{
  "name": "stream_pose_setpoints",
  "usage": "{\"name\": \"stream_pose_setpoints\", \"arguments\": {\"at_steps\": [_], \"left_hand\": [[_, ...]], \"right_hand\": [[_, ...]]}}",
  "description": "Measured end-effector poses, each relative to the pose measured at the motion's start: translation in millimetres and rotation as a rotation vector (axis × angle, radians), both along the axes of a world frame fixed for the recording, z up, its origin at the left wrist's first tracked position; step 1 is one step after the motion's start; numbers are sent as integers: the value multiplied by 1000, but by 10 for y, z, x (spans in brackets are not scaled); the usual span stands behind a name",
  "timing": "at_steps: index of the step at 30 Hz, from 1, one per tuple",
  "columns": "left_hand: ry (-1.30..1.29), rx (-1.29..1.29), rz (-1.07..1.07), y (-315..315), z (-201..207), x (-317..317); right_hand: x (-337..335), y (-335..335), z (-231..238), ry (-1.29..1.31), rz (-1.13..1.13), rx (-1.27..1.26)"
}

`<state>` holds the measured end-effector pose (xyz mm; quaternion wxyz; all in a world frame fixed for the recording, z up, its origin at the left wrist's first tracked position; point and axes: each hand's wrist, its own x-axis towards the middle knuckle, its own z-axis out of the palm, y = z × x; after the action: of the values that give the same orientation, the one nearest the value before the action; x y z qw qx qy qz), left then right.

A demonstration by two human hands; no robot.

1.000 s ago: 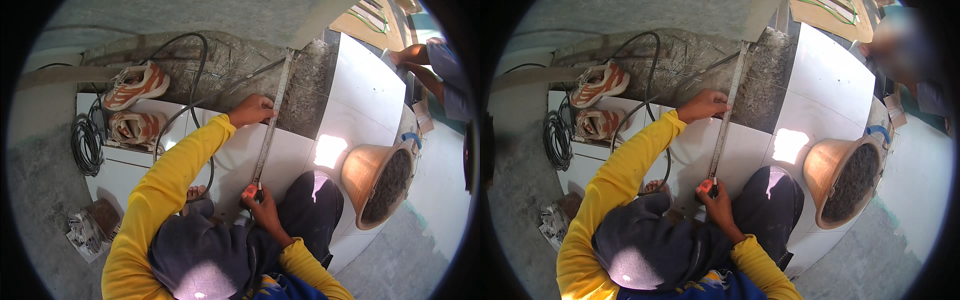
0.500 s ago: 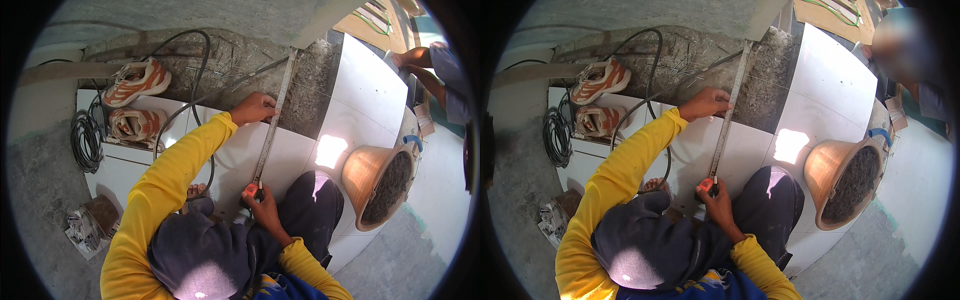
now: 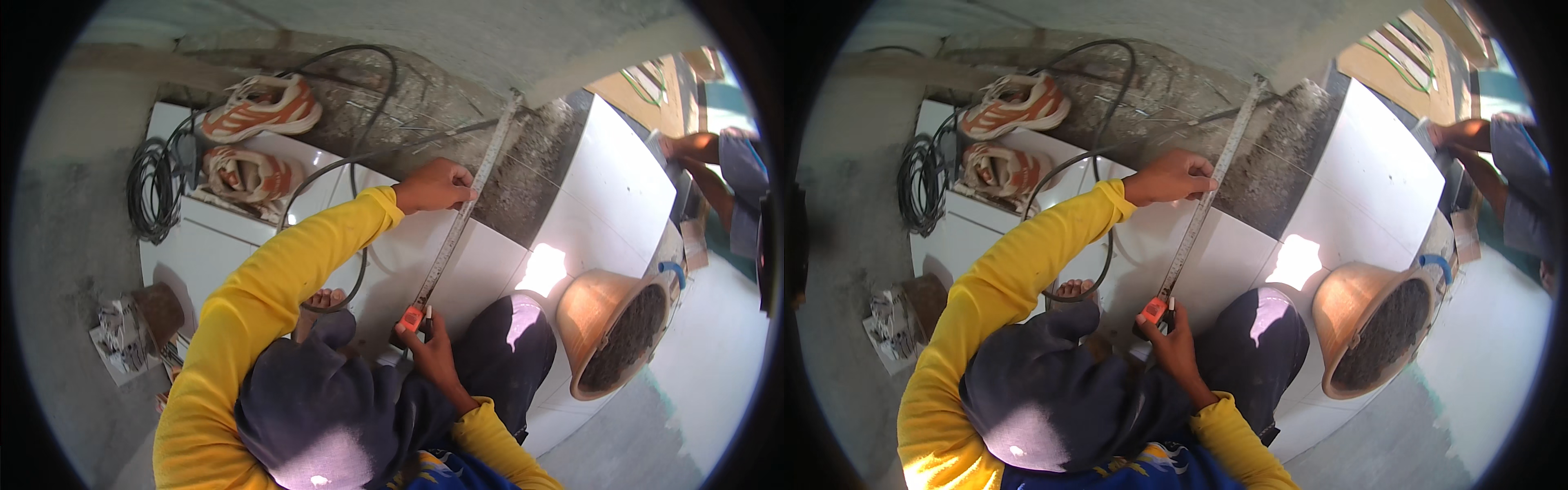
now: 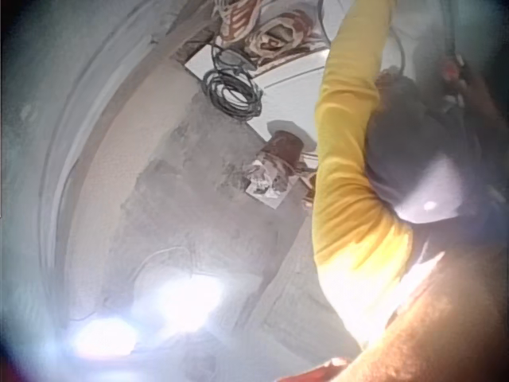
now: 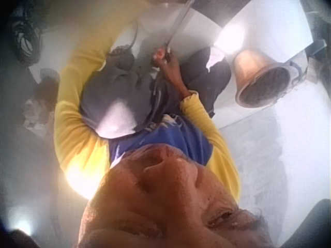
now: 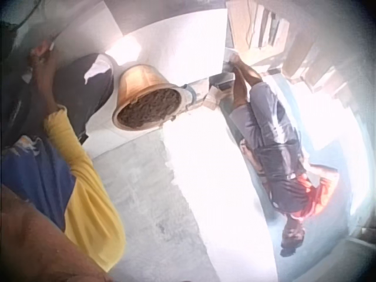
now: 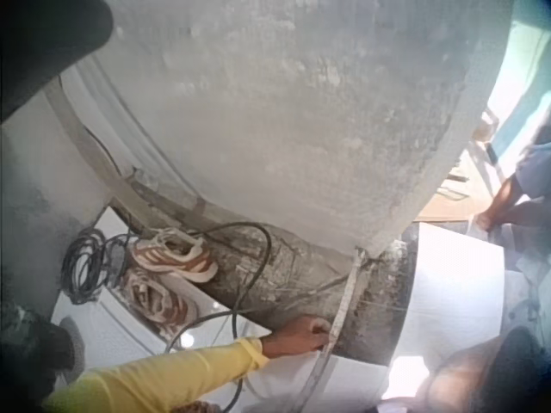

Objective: The person measures and marks white ceramic tiles using a tape measure and a metal ruler, then uses a manual tile cutter to score and snap the tiles into smaller pieces. The person also wipes the tile surface with a cloth and moves the cut pieces aside.

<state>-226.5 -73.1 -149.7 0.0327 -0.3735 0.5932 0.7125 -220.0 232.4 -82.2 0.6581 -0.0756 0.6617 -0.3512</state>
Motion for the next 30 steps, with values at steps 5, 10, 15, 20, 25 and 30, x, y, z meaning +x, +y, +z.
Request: {"name": "stream_pose_setpoints", "arguments": {"at_steps": [5, 10, 15, 20, 25, 30], "left_hand": [[43, -122, 109, -165, 755, 708], [189, -300, 157, 76, 1566, 1738], [291, -194, 768, 853, 1981, 3408], [244, -45, 1567, 2073, 1791, 4675], [-30, 18, 1996, 3219, 1086, 5556], [-150, -36, 1908, 3758, 705, 5850]], "right_hand": [[64, -125, 167, 33, 139, -220], [144, -457, 592, -55, 333, -360], [346, -992, 903, -56, 798, -402], [857, -2096, 1556, 468, 1550, -968], [1861, -2870, 1953, 768, 2039, -963], [2641, -3380, 1458, 708, 2200, -1161]]}}
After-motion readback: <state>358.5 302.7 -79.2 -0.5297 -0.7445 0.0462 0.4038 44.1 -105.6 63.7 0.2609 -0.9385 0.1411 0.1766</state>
